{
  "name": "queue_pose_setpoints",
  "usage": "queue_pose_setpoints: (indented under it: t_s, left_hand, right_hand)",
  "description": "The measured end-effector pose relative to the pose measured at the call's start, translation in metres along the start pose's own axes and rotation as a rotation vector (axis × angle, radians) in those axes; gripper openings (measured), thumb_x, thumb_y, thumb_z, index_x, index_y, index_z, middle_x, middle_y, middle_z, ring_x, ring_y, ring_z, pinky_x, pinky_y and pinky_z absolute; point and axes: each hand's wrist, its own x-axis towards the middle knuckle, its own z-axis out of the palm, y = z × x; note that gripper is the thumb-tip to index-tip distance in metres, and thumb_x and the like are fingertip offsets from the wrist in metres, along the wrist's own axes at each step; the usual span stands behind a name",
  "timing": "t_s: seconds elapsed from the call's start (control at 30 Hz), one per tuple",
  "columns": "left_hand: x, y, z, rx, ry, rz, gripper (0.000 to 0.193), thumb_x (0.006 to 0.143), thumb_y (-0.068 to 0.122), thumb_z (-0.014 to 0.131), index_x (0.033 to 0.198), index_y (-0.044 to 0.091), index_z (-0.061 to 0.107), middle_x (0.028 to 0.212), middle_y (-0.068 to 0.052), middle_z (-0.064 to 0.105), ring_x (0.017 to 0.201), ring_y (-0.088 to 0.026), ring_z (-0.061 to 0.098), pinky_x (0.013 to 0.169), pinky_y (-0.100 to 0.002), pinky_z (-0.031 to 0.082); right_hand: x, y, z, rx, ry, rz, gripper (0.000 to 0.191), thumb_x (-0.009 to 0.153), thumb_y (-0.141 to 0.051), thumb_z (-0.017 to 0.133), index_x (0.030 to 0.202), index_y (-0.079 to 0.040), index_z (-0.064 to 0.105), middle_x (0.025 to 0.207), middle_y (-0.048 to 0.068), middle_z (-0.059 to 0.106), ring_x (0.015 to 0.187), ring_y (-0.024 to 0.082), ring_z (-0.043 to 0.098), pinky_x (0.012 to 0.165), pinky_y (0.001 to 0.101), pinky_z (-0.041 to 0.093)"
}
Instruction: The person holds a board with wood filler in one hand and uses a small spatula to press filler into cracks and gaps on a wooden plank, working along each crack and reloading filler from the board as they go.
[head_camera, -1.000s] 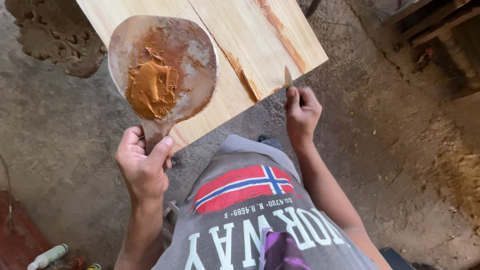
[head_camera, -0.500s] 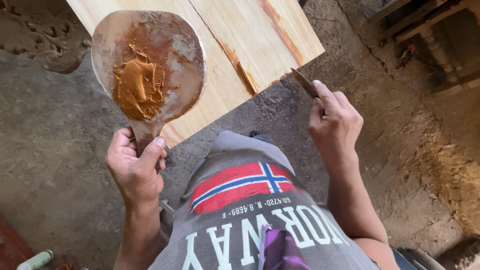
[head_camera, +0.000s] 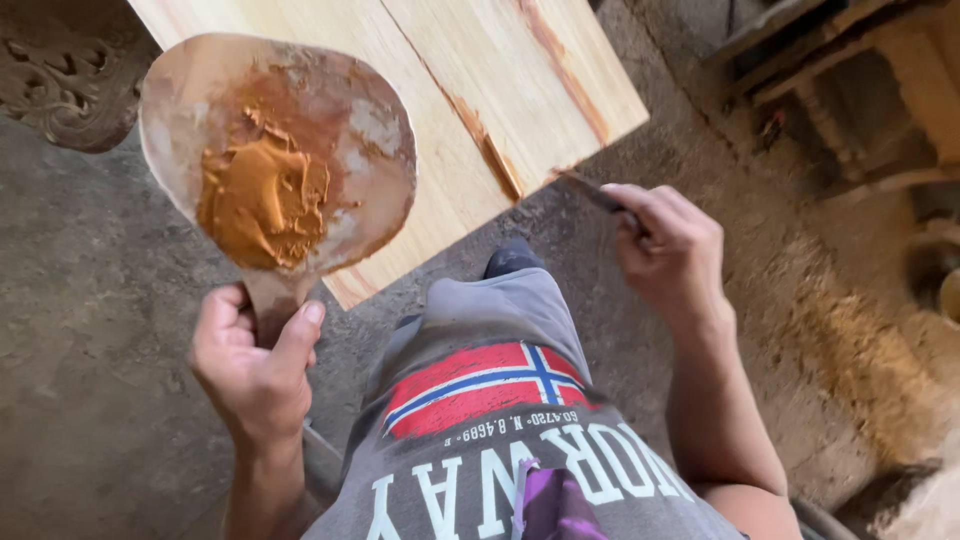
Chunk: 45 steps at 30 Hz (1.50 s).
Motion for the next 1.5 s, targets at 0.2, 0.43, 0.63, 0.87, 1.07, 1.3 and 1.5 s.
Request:
queue_pose_setpoints:
  t_s: [0.2,0.43,0.63,0.87,1.07,1.3,1.5]
  left_hand:
    - [-0.005,0.009,0.019,-0.001,0.140,0.021,0.035,0.086,-0.002,0.074,0.114,-0.003,0.054,0.084,-0.005,0.064,0.063,-0.006,0.054,0.057,-0.019,0.043]
    - [-0.023,-0.005,0.145,-0.108,0.539,0.056,0.030,0.089,-0.002,0.073,0.113,-0.003,0.055,0.083,-0.006,0.064,0.062,-0.006,0.052,0.058,-0.020,0.042]
    - [-0.042,0.010,0.237,-0.089,0.771,-0.026,0.030,0.087,0.000,0.073,0.110,-0.004,0.056,0.082,-0.006,0.063,0.059,-0.007,0.051,0.055,-0.021,0.041]
    - [-0.048,-0.003,0.296,-0.098,0.903,0.002,0.032,0.087,0.000,0.073,0.113,-0.004,0.055,0.082,-0.007,0.063,0.061,-0.007,0.052,0.056,-0.021,0.041]
    - [-0.063,-0.008,0.304,-0.118,0.981,0.024,0.031,0.088,-0.002,0.073,0.112,-0.005,0.054,0.080,-0.008,0.062,0.060,-0.008,0.051,0.055,-0.021,0.040]
    - [-0.053,-0.050,0.314,-0.103,1.005,0.037,0.030,0.087,-0.002,0.073,0.111,-0.004,0.055,0.081,-0.008,0.063,0.059,-0.008,0.052,0.055,-0.021,0.041]
    - [-0.055,-0.070,0.327,-0.105,1.031,0.044,0.029,0.088,-0.001,0.073,0.111,-0.005,0.055,0.080,-0.008,0.063,0.059,-0.008,0.052,0.055,-0.021,0.041]
  right_hand:
    - [0.125,0.066,-0.012,-0.091,-0.054,-0.330,0.028,0.098,0.008,0.064,0.118,-0.011,0.074,0.108,0.011,0.070,0.092,0.027,0.071,0.080,0.0367,0.057]
    - [0.286,0.134,0.044,-0.082,-0.171,-0.700,0.026,0.102,0.002,0.070,0.122,-0.012,0.077,0.100,0.008,0.069,0.085,0.027,0.070,0.072,0.0382,0.056]
    - [0.377,0.151,0.078,-0.103,-0.227,-0.975,0.024,0.102,-0.002,0.070,0.120,-0.016,0.080,0.092,0.005,0.067,0.077,0.024,0.067,0.065,0.0377,0.055]
    - [0.387,0.172,0.079,-0.048,-0.302,-1.081,0.013,0.106,-0.006,0.072,0.116,-0.011,0.079,0.087,0.003,0.063,0.065,0.019,0.062,0.053,0.0341,0.048]
    - [0.333,0.173,0.056,0.068,-0.311,-1.142,0.016,0.101,-0.005,0.072,0.115,-0.011,0.077,0.086,0.002,0.059,0.073,0.020,0.064,0.060,0.0348,0.051]
    - [0.311,0.197,0.086,0.145,-0.491,-1.226,0.016,0.098,-0.001,0.072,0.106,-0.009,0.083,0.072,-0.001,0.058,0.052,0.012,0.055,0.039,0.0297,0.041]
    - [0.329,0.204,0.108,0.102,-0.383,-1.235,0.015,0.102,-0.009,0.073,0.114,-0.014,0.080,0.086,0.001,0.061,0.064,0.013,0.060,0.051,0.0296,0.047]
